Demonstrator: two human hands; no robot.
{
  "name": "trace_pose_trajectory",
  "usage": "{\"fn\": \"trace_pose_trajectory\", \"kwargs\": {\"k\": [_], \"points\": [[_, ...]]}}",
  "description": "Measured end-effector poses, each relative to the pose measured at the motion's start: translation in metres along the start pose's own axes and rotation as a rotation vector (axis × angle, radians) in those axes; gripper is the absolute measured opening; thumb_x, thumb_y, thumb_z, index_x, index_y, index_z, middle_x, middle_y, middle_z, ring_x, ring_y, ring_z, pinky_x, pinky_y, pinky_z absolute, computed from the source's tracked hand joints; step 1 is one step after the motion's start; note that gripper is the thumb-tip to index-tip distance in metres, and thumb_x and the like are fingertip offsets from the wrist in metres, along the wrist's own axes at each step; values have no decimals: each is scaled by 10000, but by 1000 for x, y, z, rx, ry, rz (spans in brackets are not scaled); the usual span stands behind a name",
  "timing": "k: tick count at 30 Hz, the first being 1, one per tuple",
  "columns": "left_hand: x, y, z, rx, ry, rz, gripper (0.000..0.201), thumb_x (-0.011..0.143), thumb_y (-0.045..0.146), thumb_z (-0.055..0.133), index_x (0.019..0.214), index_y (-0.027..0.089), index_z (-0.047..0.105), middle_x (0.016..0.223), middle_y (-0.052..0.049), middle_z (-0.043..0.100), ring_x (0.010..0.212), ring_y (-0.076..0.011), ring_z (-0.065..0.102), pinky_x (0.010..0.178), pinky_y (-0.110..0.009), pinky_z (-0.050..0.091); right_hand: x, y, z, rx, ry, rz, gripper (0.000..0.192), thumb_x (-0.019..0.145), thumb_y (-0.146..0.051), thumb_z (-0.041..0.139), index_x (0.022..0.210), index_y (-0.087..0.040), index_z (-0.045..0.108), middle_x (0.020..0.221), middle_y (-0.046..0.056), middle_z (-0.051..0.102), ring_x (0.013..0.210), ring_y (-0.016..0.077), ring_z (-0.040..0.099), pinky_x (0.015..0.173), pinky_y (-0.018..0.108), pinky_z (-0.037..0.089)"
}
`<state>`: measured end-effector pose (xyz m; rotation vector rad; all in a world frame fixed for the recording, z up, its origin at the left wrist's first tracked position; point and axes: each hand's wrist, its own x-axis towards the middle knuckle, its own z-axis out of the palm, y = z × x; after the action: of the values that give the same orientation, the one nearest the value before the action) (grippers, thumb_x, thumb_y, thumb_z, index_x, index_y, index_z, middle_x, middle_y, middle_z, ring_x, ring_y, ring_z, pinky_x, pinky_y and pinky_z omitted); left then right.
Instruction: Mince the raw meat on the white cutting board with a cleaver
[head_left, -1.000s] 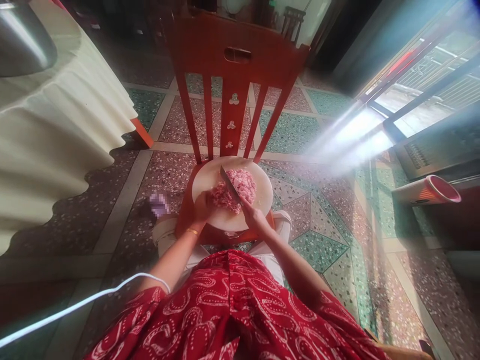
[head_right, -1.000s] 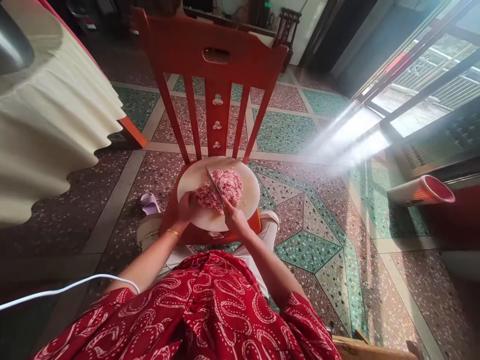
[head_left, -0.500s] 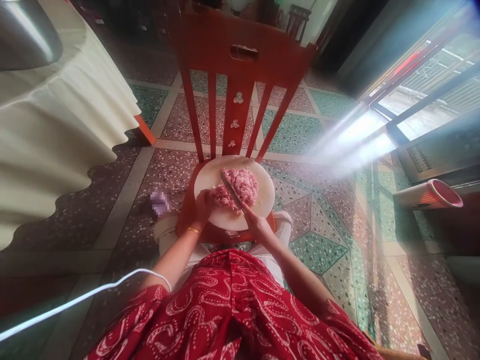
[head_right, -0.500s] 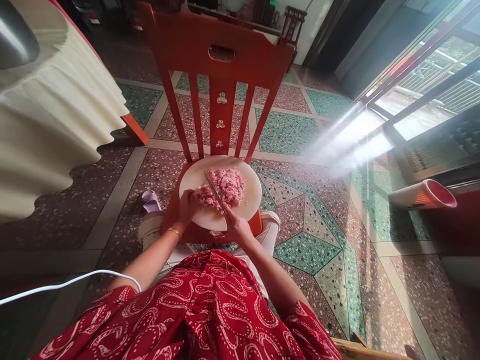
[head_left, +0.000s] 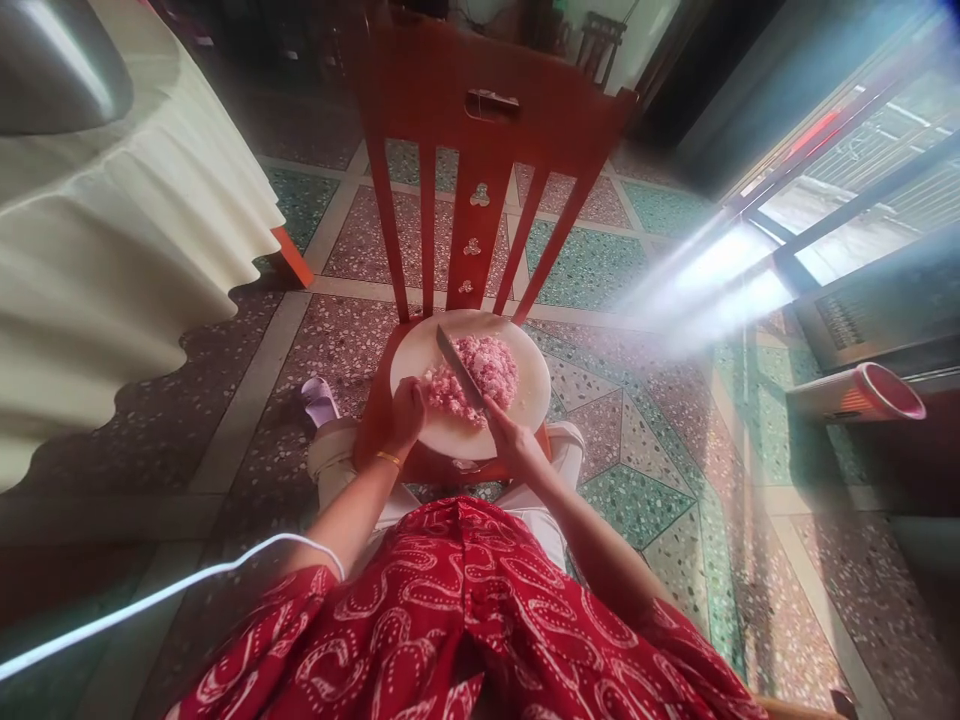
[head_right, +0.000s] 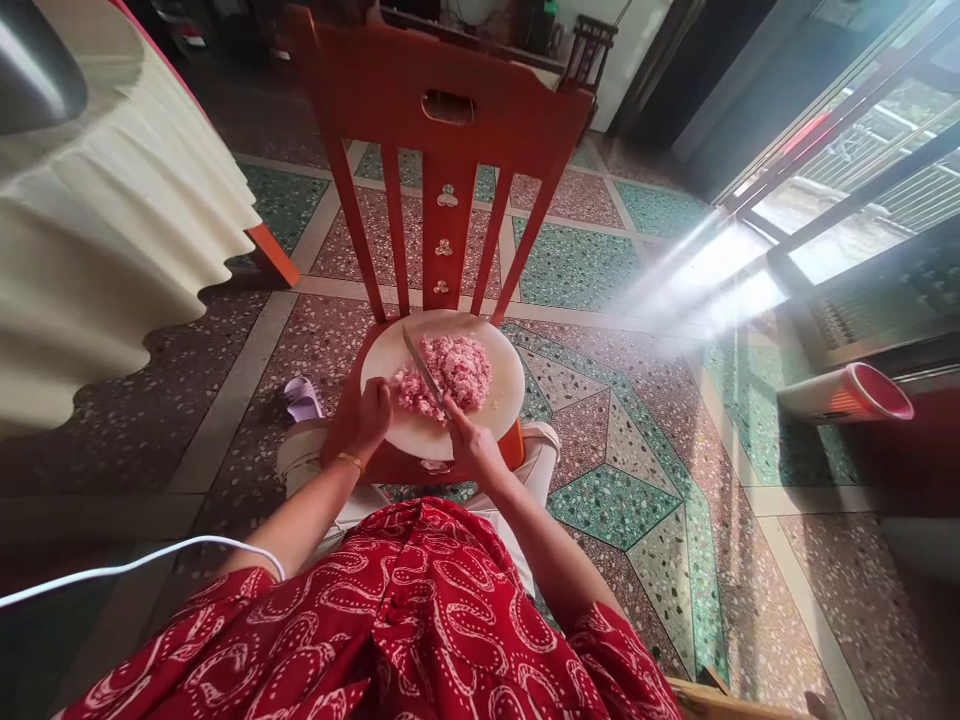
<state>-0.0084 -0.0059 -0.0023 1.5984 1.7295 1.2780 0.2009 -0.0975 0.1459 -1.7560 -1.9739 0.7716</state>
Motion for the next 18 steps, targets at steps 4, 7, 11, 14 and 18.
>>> {"fn": "trace_pose_trajectory", "kwargs": {"k": [4,7,11,14,18], "points": [[-1,5,2,2,72,-69,259,918,343,320,927,185,525,905,-119,635,860,-226,625,794,-370,499,9,-25,-3,112,207,-174,488,978,-288,341,1459,-222,389,1286,62,625,1098,183,639,933,278,505],[-1,7,1,4,68,-63,240,917,333,330,920,191,524,879,-105,634,832,-215,623,780,-359,503,15,-21,19,68,83,-102,501,955,-226,372,1453,-175,394,1244,101,650,1054,198,662,890,284,523],[-2,8,-3,14,53,-2,236,923,338,347,927,191,531,879,-93,636,834,-206,622,778,-350,509,9,-13,21,-10,-99,57,484,951,-217,398,1434,-196,427,1039,89,738,850,217,720,770,295,555],[-2,6,-1,14,72,-9,248,927,348,340,923,189,530,869,-91,634,816,-204,621,777,-354,513,8,-25,0,72,93,-88,467,973,-275,377,1435,-224,427,1166,81,693,925,199,703,834,288,538],[-1,3,3,-20,108,-33,233,920,332,343,907,186,524,868,-93,635,806,-200,620,779,-352,514,20,-29,5,163,276,-227,495,975,-267,351,1460,-172,380,1220,101,660,989,173,676,882,273,522]]}}
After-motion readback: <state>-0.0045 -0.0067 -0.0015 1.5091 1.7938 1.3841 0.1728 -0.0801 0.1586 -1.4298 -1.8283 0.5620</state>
